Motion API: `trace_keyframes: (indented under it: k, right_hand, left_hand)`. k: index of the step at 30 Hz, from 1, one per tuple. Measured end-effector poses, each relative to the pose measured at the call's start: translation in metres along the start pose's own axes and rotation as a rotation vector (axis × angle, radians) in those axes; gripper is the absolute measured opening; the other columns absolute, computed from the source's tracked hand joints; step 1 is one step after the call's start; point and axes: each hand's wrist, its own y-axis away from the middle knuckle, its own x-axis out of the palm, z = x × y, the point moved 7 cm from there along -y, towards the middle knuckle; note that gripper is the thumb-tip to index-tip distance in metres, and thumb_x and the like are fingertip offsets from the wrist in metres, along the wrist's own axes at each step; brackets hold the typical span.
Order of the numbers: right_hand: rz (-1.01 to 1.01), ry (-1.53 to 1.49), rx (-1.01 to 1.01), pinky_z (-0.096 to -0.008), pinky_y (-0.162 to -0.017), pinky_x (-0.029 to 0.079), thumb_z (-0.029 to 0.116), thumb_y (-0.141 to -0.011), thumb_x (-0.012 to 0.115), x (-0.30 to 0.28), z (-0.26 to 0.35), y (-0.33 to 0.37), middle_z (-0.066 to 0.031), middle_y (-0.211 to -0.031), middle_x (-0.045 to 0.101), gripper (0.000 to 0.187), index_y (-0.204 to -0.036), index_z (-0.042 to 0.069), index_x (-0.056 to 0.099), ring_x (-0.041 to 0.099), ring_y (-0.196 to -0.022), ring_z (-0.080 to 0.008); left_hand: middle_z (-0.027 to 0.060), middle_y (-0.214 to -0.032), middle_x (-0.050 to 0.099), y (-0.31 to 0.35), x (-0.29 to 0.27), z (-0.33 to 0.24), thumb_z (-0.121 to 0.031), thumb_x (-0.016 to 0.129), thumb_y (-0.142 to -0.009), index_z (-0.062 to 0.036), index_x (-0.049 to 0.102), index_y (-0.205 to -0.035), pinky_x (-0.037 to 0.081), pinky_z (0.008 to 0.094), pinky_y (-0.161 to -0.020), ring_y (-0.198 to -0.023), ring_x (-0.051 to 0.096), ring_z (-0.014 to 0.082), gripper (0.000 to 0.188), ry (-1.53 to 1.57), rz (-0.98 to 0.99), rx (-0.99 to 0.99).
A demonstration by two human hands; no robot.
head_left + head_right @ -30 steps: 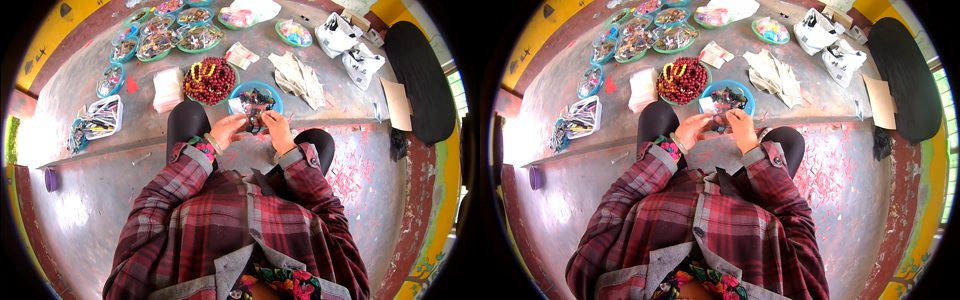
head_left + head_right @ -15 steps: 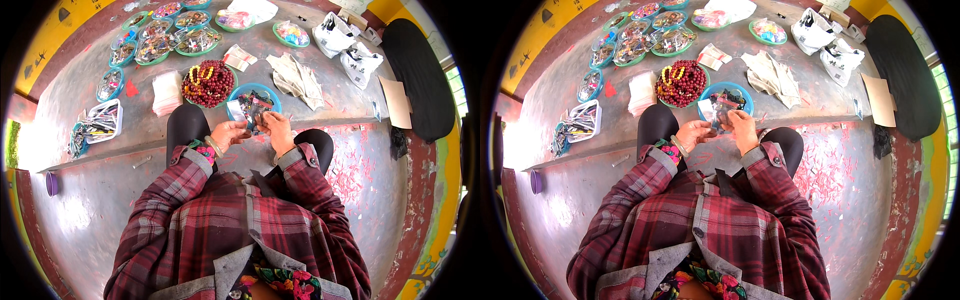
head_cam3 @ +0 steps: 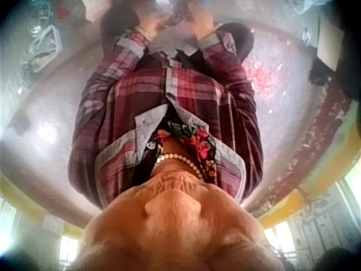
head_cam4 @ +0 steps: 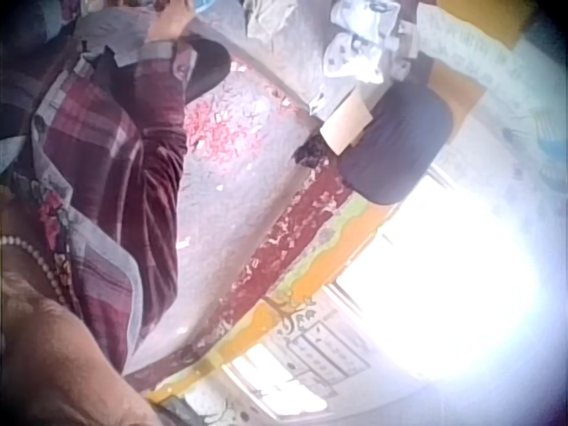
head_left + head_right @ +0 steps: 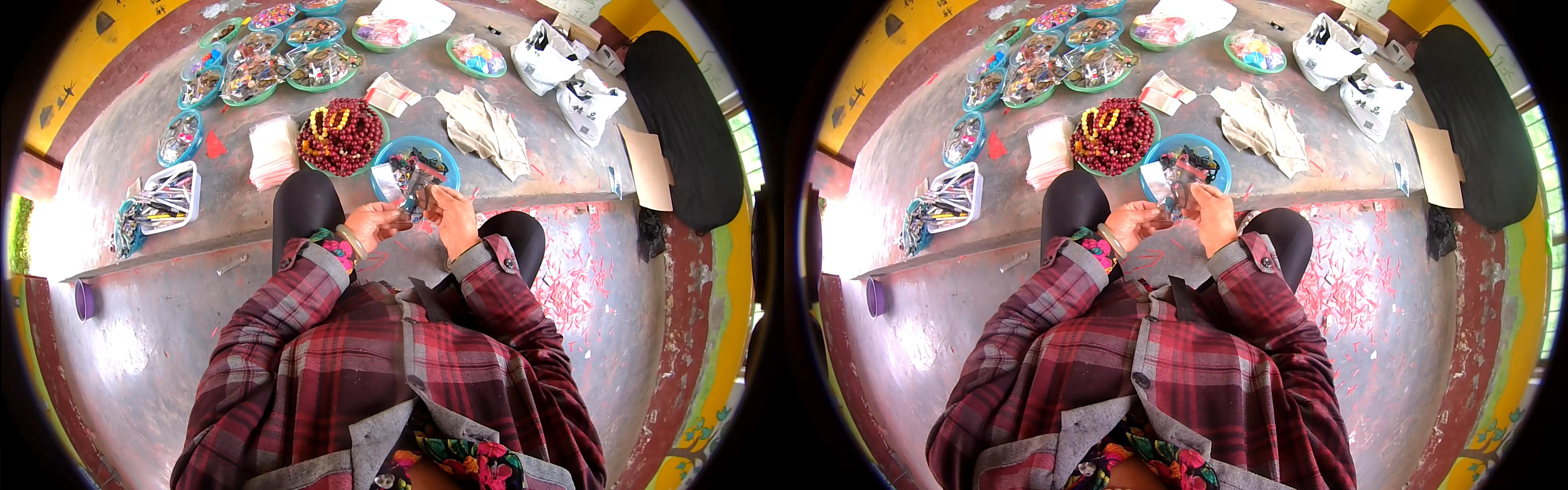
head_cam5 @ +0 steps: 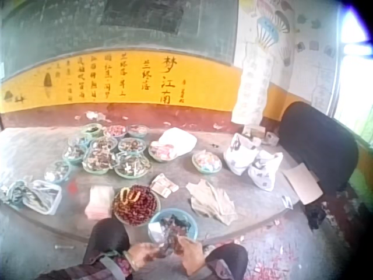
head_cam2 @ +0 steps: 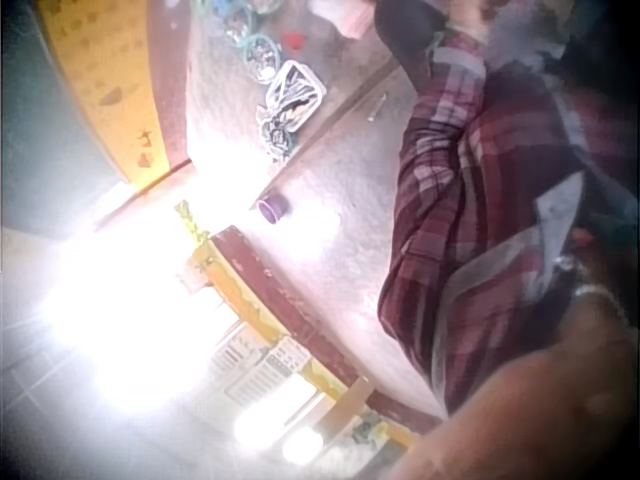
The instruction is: The person sits on the floor and repeatedly picks small plastic bags and dark beads from a blue bowl, places the beads into the bags, and seals them. The sealed bags are placed into a white container to the left. The person handles the items one at a time throughout the clip.
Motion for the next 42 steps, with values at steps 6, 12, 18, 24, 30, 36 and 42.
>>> trace_keyframes:
  k: [6,12,18,24,30,36,42]
  right_hand:
    - [-0.039,0.102,-0.013,-0.0242,-0.053,0.045,0.018,-0.086,0.054,-0.002,0.004,0.0,0.0,-0.074,0.061,0.014,-0.089,0.005,0.06,0.057,-0.065,-0.0091]
    - [-0.021,0.18,-0.042,-0.0231,-0.048,0.046,0.018,-0.086,0.053,0.002,0.006,-0.001,-0.0001,-0.076,0.062,0.015,-0.089,0.005,0.06,0.057,-0.063,-0.0085]
    - [0.094,0.306,-0.014,-0.0227,-0.054,0.05,0.018,-0.089,0.051,0.018,-0.002,0.005,-0.0039,-0.079,0.063,0.019,-0.093,0.001,0.058,0.06,-0.065,-0.0098]
    - [0.145,0.353,-0.005,-0.0231,-0.054,0.051,0.016,-0.088,0.05,0.017,-0.017,-0.003,-0.0062,-0.078,0.062,0.02,-0.095,-0.002,0.058,0.06,-0.064,-0.0112]
    - [0.114,0.41,-0.008,-0.0233,-0.054,0.051,0.015,-0.088,0.05,0.015,-0.016,-0.003,-0.0063,-0.076,0.06,0.02,-0.093,-0.002,0.058,0.058,-0.062,-0.0109]
    - [0.15,0.515,-0.038,-0.0235,-0.05,0.051,0.013,-0.085,0.054,0.019,-0.018,-0.003,-0.0081,-0.072,0.06,0.021,-0.089,-0.006,0.06,0.058,-0.058,-0.0123]
    - [0.143,0.419,-0.002,-0.0236,-0.051,0.05,0.012,-0.083,0.058,0.02,-0.014,0.001,-0.0086,-0.074,0.061,0.02,-0.091,-0.007,0.061,0.058,-0.059,-0.0132]
  left_hand:
    - [0.0103,-0.095,0.063,0.007,0.005,-0.003,-0.009,0.055,-0.084,0.0001,0.057,-0.098,0.048,0.0229,-0.062,-0.092,0.062,0.0234,0.017,-0.124,-0.02,-0.04]
    - [0.0041,-0.099,0.061,0.007,0.005,-0.012,-0.015,0.058,-0.083,-0.0052,0.057,-0.107,0.045,0.0222,-0.06,-0.091,0.059,0.0151,0.026,-0.098,-0.039,0.061]
    - [0.0006,-0.098,0.061,0.014,0.018,-0.023,-0.02,0.059,-0.084,-0.0084,0.057,-0.108,0.044,0.0227,-0.057,-0.09,0.057,0.0095,0.027,-0.086,-0.041,0.123]
    - [0.0024,-0.096,0.061,0.015,0.015,-0.026,-0.018,0.056,-0.086,-0.0056,0.058,-0.103,0.049,0.0242,-0.061,-0.087,0.057,0.0102,0.021,-0.116,-0.042,0.16]
    - [0.0044,-0.095,0.061,0.007,-0.001,-0.021,-0.015,0.053,-0.087,-0.0039,0.058,-0.099,0.05,0.023,-0.066,-0.083,0.058,0.0119,0.017,-0.034,-0.116,0.189]
    - [0.0049,-0.093,0.062,0.014,0.016,-0.027,-0.015,0.054,-0.087,-0.0028,0.059,-0.098,0.05,0.0223,-0.065,-0.081,0.059,0.0112,0.017,-0.055,-0.057,0.189]
    - [0.0073,-0.094,0.062,0.011,0.008,-0.025,-0.01,0.052,-0.087,0.0006,0.059,-0.096,0.05,0.0185,-0.07,-0.082,0.06,0.0115,0.015,0.012,-0.044,0.177]
